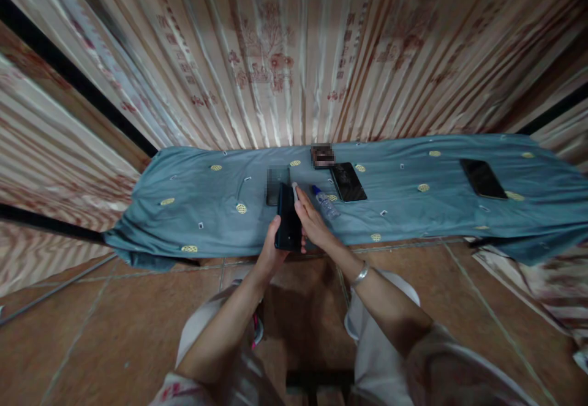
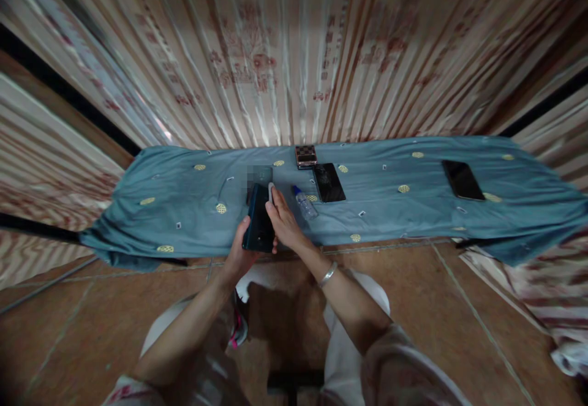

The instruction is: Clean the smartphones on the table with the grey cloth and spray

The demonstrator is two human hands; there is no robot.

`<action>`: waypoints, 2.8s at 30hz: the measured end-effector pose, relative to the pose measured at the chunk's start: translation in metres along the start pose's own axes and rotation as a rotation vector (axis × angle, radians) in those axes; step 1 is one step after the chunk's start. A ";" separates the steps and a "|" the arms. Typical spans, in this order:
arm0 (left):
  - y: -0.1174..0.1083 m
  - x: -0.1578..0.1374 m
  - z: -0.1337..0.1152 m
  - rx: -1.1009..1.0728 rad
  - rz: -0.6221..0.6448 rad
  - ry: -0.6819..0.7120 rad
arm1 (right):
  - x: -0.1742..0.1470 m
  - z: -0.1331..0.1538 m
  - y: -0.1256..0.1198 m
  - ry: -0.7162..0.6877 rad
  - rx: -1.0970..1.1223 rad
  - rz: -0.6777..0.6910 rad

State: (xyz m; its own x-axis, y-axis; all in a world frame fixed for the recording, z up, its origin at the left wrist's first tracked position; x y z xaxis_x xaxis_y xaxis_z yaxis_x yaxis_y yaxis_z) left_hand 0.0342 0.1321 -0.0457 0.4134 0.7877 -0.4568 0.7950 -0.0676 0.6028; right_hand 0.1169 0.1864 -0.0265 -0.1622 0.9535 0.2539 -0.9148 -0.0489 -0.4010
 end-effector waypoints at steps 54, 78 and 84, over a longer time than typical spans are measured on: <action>-0.015 0.017 0.004 -0.101 -0.132 0.078 | -0.025 0.060 0.015 -0.396 -0.238 0.142; 0.003 0.003 0.017 0.121 0.061 -0.051 | 0.000 0.032 -0.018 -0.235 -0.147 -0.012; 0.009 -0.004 0.004 0.079 0.096 -0.001 | 0.004 0.026 -0.026 -0.173 -0.076 -0.049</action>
State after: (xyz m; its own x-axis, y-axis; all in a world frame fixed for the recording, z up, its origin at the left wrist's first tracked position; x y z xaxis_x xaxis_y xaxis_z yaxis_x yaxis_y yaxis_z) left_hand 0.0414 0.1260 -0.0416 0.4895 0.7748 -0.4001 0.7844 -0.1907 0.5902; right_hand 0.1304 0.1837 0.0076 -0.1851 0.8887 0.4194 -0.8938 0.0252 -0.4478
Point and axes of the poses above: each hand's wrist, its own x-axis towards the middle knuckle, its own y-axis out of the palm, z = x × y, the point moved 10 cm from there along x, towards the middle knuckle, and after that the axes turned 7 degrees about -y, right-handed, at the moved point
